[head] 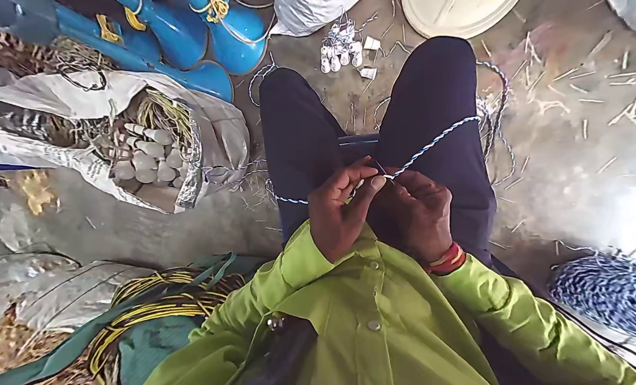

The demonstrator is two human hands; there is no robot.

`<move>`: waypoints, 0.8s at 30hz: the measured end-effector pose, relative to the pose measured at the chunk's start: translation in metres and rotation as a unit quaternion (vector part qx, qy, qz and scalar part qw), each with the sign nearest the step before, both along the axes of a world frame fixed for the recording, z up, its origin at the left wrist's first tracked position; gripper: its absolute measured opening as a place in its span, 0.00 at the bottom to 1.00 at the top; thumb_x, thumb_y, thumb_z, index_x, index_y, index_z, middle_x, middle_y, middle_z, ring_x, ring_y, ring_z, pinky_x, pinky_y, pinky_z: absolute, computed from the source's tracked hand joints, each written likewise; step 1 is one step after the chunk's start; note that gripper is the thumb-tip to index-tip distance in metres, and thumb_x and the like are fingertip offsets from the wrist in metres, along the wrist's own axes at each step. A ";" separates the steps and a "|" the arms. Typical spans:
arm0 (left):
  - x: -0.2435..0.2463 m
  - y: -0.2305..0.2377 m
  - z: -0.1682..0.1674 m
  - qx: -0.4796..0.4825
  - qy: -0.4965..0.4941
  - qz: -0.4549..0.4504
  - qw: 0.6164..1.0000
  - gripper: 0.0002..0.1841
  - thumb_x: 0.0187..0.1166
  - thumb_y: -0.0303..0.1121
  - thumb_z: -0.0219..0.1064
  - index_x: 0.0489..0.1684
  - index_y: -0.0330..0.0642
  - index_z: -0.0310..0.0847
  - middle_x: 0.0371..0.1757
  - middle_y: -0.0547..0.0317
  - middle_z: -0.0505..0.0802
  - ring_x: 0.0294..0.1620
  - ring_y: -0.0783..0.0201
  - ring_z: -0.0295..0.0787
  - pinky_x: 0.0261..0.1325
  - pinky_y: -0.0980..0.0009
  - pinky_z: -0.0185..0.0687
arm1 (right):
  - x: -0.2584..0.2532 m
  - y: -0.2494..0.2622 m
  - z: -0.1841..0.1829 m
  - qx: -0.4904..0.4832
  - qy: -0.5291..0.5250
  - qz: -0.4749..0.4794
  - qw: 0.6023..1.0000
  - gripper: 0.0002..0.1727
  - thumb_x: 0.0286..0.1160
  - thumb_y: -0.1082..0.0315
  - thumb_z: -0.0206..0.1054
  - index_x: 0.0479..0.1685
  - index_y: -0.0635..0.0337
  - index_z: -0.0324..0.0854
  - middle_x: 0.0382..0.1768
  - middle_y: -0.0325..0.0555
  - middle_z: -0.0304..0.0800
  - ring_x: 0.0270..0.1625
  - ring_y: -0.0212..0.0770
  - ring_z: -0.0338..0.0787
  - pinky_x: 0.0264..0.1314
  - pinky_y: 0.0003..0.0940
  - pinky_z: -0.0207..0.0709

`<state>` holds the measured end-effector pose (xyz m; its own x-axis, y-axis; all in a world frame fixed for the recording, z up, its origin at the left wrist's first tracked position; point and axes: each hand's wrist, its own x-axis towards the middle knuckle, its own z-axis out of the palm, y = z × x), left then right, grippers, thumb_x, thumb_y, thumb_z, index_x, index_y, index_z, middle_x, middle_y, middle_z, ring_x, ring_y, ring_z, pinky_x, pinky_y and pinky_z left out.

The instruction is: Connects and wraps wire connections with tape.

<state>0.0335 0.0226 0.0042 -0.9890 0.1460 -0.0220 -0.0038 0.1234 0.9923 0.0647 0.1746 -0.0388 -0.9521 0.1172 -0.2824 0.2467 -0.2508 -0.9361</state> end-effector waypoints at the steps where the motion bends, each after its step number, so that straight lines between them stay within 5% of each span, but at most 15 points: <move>1: 0.000 -0.001 0.001 0.012 -0.012 0.003 1.000 0.09 0.79 0.22 0.70 0.52 0.27 0.86 0.58 0.44 0.93 0.64 0.54 0.91 0.62 0.62 0.93 | -0.001 0.001 -0.001 0.017 0.007 0.006 1.000 0.12 0.81 0.77 0.63 0.57 0.65 0.87 0.43 0.42 0.96 0.41 0.33 0.94 0.46 0.33 0.92; 4: -0.004 -0.008 0.001 0.035 -0.090 0.008 0.995 0.10 0.81 0.26 0.69 0.55 0.32 0.86 0.56 0.50 0.94 0.54 0.62 0.94 0.54 0.66 0.94 | -0.005 0.010 0.000 0.050 -0.004 0.045 0.998 0.10 0.79 0.78 0.66 0.54 0.65 0.87 0.42 0.43 0.96 0.42 0.34 0.95 0.48 0.34 0.93; 8: -0.011 -0.023 0.007 0.062 -0.211 0.003 0.976 0.09 0.81 0.30 0.69 0.53 0.39 0.89 0.40 0.59 0.94 0.34 0.72 0.89 0.36 0.75 0.88 | -0.009 0.022 0.005 0.090 -0.015 0.106 0.990 0.08 0.72 0.76 0.74 0.48 0.63 0.89 0.37 0.41 0.96 0.38 0.32 0.95 0.42 0.30 0.92; 12: -0.016 -0.028 0.007 0.078 -0.267 -0.016 0.961 0.06 0.81 0.29 0.69 0.48 0.40 0.89 0.36 0.60 0.93 0.30 0.73 0.88 0.30 0.76 0.86 | -0.008 0.028 0.008 0.083 -0.039 0.133 0.987 0.08 0.71 0.76 0.74 0.47 0.62 0.90 0.35 0.41 0.96 0.36 0.34 0.95 0.41 0.32 0.92; 24: -0.021 -0.024 0.007 0.104 -0.335 -0.027 0.936 0.04 0.81 0.27 0.68 0.43 0.39 0.89 0.35 0.61 0.93 0.31 0.73 0.86 0.35 0.77 0.85 | -0.006 0.031 0.011 0.187 -0.028 0.143 0.971 0.08 0.69 0.71 0.77 0.46 0.58 0.91 0.34 0.36 0.95 0.34 0.27 0.91 0.39 0.28 0.89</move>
